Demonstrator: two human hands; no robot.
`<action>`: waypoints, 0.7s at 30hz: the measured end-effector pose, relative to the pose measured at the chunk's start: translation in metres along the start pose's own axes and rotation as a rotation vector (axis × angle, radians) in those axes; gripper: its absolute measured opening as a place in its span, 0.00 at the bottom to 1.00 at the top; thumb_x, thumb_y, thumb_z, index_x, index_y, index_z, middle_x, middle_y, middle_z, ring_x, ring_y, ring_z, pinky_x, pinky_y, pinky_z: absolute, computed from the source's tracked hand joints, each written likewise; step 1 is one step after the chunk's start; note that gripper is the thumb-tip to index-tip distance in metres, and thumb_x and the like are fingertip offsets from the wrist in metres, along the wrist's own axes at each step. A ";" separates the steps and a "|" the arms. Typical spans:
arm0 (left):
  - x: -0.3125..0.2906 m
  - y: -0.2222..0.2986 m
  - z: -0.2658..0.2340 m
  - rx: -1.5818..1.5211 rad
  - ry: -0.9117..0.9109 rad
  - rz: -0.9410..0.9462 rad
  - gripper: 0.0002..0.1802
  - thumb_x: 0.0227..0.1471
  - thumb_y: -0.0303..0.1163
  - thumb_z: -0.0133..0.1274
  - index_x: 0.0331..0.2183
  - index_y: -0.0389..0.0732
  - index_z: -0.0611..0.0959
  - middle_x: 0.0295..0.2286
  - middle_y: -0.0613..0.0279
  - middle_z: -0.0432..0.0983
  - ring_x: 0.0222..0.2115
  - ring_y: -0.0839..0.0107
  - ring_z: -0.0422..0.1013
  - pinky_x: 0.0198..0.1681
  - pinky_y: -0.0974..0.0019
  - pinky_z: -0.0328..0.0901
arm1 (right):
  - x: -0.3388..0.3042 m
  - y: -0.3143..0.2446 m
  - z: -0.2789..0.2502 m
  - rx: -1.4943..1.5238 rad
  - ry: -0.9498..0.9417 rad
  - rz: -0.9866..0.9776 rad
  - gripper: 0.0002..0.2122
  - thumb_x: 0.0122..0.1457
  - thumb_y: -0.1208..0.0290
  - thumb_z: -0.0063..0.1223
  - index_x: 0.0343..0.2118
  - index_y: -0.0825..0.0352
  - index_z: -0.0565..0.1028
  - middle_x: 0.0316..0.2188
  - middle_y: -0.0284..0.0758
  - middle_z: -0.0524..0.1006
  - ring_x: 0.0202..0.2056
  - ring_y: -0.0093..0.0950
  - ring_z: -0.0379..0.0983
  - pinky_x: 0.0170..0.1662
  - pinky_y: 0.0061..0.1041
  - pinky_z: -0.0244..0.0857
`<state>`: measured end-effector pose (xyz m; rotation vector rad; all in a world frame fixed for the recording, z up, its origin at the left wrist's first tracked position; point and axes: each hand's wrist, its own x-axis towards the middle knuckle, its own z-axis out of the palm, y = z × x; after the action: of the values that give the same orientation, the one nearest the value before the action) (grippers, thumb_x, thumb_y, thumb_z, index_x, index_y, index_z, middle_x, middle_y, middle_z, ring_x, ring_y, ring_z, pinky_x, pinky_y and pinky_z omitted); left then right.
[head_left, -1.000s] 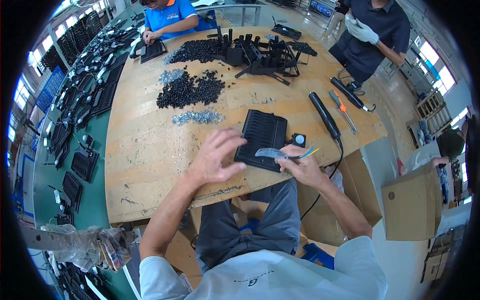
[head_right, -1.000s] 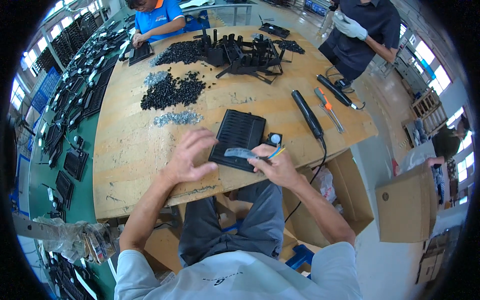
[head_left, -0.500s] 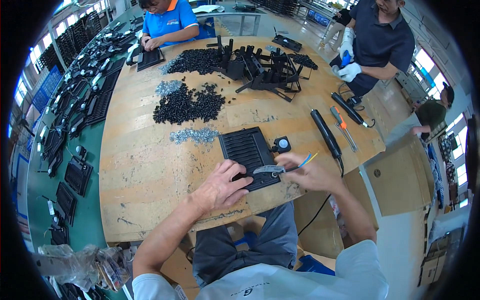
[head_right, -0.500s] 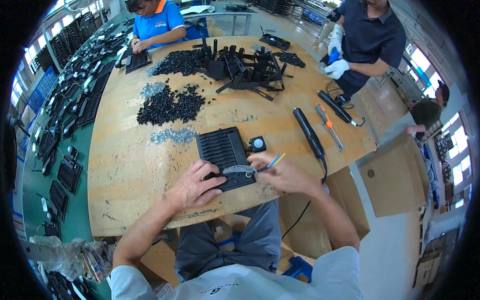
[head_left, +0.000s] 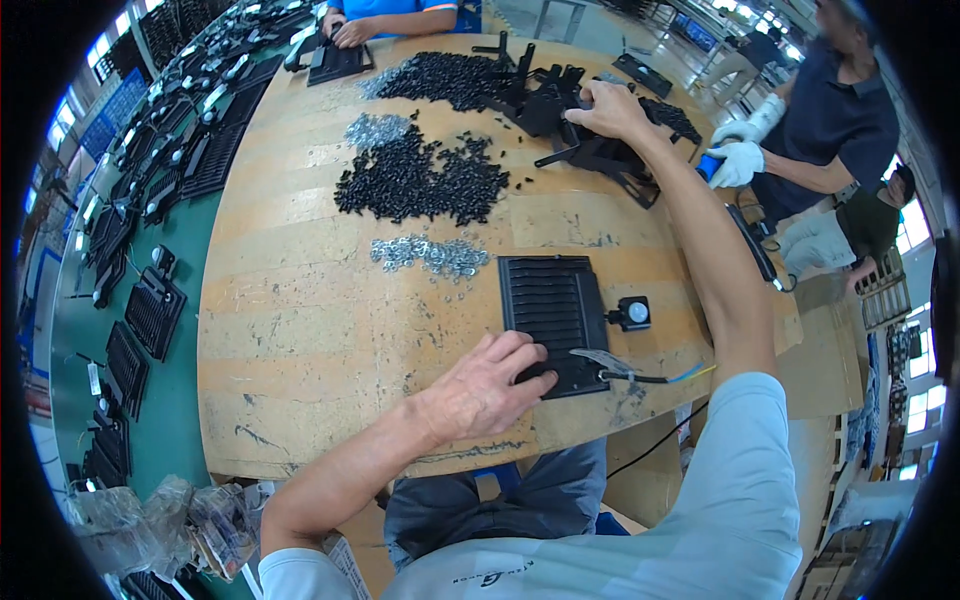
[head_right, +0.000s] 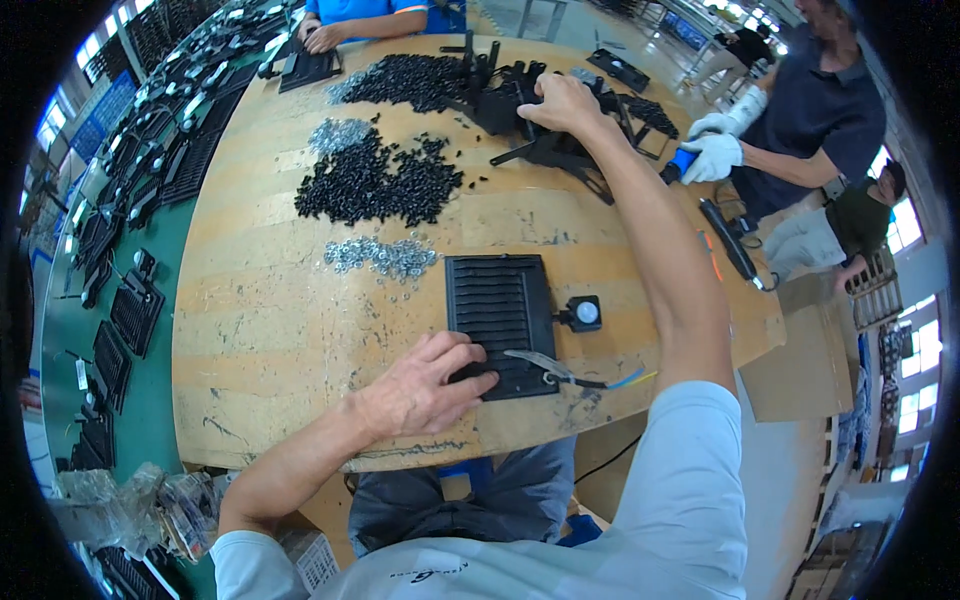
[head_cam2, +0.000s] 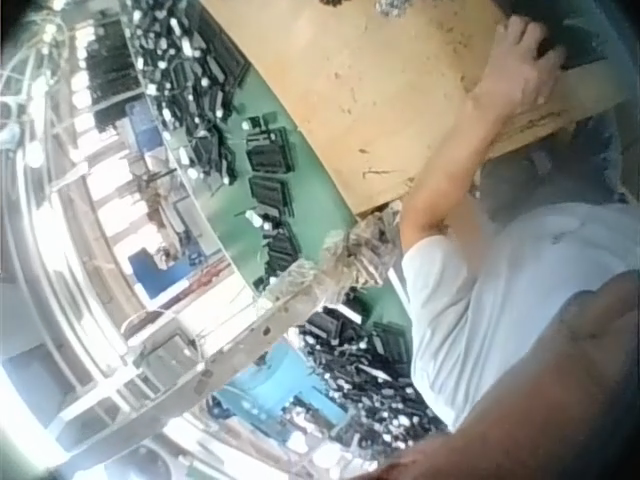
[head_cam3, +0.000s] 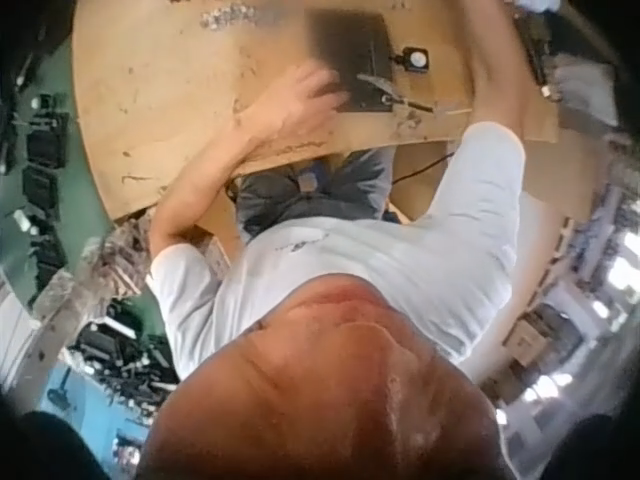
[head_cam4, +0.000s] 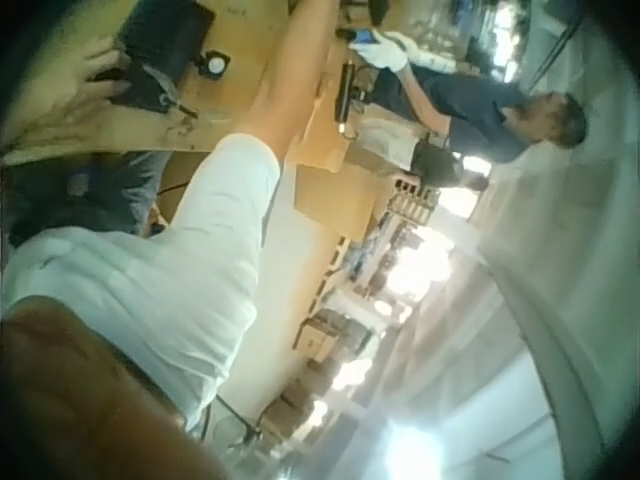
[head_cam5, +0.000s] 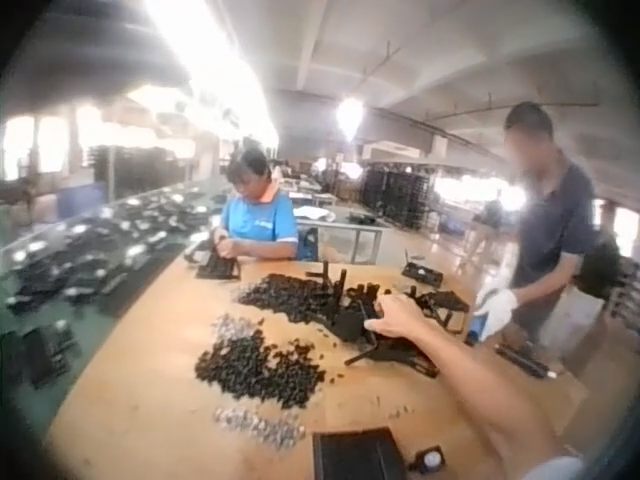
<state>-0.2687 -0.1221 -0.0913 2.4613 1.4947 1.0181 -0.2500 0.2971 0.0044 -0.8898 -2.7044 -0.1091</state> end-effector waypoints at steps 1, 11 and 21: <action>0.003 0.000 0.000 -0.009 -0.004 0.019 0.25 0.42 0.31 0.63 0.46 0.41 0.83 0.45 0.54 0.70 0.48 0.56 0.66 0.46 0.55 0.65 | 0.010 0.004 0.009 -0.028 -0.026 0.014 0.24 0.46 0.52 0.66 0.38 0.71 0.80 0.36 0.47 0.82 0.42 0.43 0.79 0.46 0.41 0.72; 0.001 0.000 -0.005 -0.039 -0.019 -0.004 0.25 0.39 0.29 0.63 0.45 0.41 0.84 0.44 0.54 0.71 0.49 0.55 0.67 0.47 0.56 0.69 | 0.037 0.015 0.020 -0.010 0.053 0.208 0.10 0.43 0.71 0.55 0.27 0.70 0.81 0.31 0.53 0.81 0.36 0.48 0.80 0.41 0.43 0.73; 0.011 0.010 0.004 -0.065 0.007 0.043 0.22 0.45 0.28 0.63 0.46 0.40 0.83 0.45 0.52 0.71 0.50 0.50 0.67 0.53 0.51 0.67 | -0.128 0.046 -0.100 0.562 0.249 0.091 0.12 0.55 0.68 0.59 0.42 0.63 0.77 0.26 0.29 0.79 0.23 0.19 0.72 0.26 0.20 0.64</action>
<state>-0.2557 -0.1171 -0.0853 2.4575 1.3937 1.0662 -0.0995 0.2451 0.0605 -0.7579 -2.2705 0.5004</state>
